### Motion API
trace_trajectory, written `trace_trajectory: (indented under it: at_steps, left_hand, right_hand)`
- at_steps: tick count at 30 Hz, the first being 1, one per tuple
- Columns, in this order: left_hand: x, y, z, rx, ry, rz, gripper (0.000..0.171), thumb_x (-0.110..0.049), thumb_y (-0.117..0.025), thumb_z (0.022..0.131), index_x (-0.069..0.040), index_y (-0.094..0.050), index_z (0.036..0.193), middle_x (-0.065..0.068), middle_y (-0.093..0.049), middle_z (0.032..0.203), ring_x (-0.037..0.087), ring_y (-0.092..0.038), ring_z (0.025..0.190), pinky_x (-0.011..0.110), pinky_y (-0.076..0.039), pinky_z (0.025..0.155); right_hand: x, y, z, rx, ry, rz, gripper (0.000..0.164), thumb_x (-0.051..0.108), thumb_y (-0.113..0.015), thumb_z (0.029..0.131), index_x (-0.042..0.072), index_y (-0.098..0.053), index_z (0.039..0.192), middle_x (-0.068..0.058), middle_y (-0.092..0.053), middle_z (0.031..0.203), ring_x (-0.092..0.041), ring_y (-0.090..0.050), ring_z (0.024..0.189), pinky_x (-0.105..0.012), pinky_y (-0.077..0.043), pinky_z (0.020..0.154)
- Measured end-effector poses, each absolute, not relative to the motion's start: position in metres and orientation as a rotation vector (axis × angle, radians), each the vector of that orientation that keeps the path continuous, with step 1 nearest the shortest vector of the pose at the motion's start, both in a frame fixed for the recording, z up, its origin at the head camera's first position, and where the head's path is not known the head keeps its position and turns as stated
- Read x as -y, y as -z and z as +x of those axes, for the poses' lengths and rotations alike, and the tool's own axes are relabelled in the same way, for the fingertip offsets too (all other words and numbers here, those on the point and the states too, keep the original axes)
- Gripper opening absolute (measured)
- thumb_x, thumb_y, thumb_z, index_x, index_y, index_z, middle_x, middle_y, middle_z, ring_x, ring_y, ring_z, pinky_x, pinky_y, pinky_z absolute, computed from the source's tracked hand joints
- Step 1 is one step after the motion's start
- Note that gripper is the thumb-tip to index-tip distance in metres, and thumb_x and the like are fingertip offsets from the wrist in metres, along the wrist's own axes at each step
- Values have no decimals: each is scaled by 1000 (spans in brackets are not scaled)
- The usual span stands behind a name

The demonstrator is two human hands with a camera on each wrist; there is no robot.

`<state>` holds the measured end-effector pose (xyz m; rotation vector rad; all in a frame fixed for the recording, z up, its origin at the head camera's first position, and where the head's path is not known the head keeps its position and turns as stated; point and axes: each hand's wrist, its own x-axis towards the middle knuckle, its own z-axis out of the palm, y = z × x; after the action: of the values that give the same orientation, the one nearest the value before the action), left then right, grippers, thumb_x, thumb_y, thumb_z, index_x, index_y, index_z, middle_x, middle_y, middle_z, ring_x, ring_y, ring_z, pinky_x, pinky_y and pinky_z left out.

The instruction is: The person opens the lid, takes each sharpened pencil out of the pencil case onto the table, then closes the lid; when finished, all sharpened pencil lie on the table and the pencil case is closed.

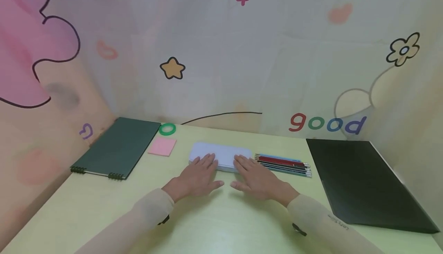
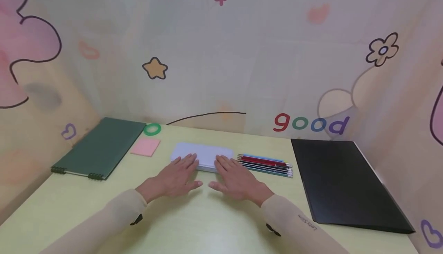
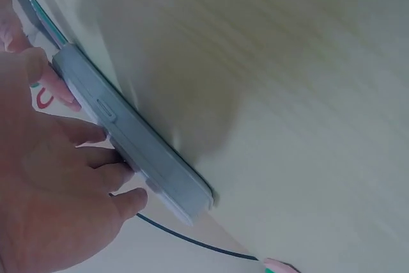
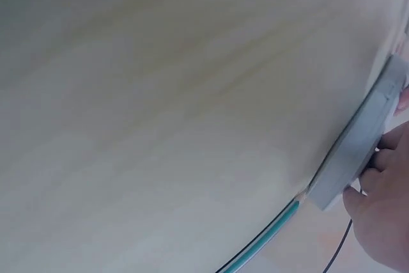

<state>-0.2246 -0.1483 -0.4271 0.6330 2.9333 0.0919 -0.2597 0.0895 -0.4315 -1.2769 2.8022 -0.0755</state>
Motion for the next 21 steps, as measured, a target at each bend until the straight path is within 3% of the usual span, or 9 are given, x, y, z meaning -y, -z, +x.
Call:
trace_trajectory:
  at_steps: [15, 21]
  left_hand:
    - [140, 426, -220, -2961, -88, 634, 84, -63, -48, 97, -5, -32, 155, 14, -23, 166, 29, -20, 154, 53, -19, 124]
    - [143, 420, -223, -2981, -171, 650, 73, -54, -50, 99, -6, -39, 152, 14, -32, 162, 30, -27, 152, 64, -13, 121]
  right_hand:
    - [-102, 433, -262, -2784, 82, -1296, 78, 59, -39, 101, 5, -28, 157, -11, -23, 166, -29, -21, 154, -46, -21, 124]
    - [-105, 434, -262, -2812, 238, -1255, 74, 55, -40, 103, 6, -31, 156, -11, -26, 165, -29, -25, 153, -51, -22, 123]
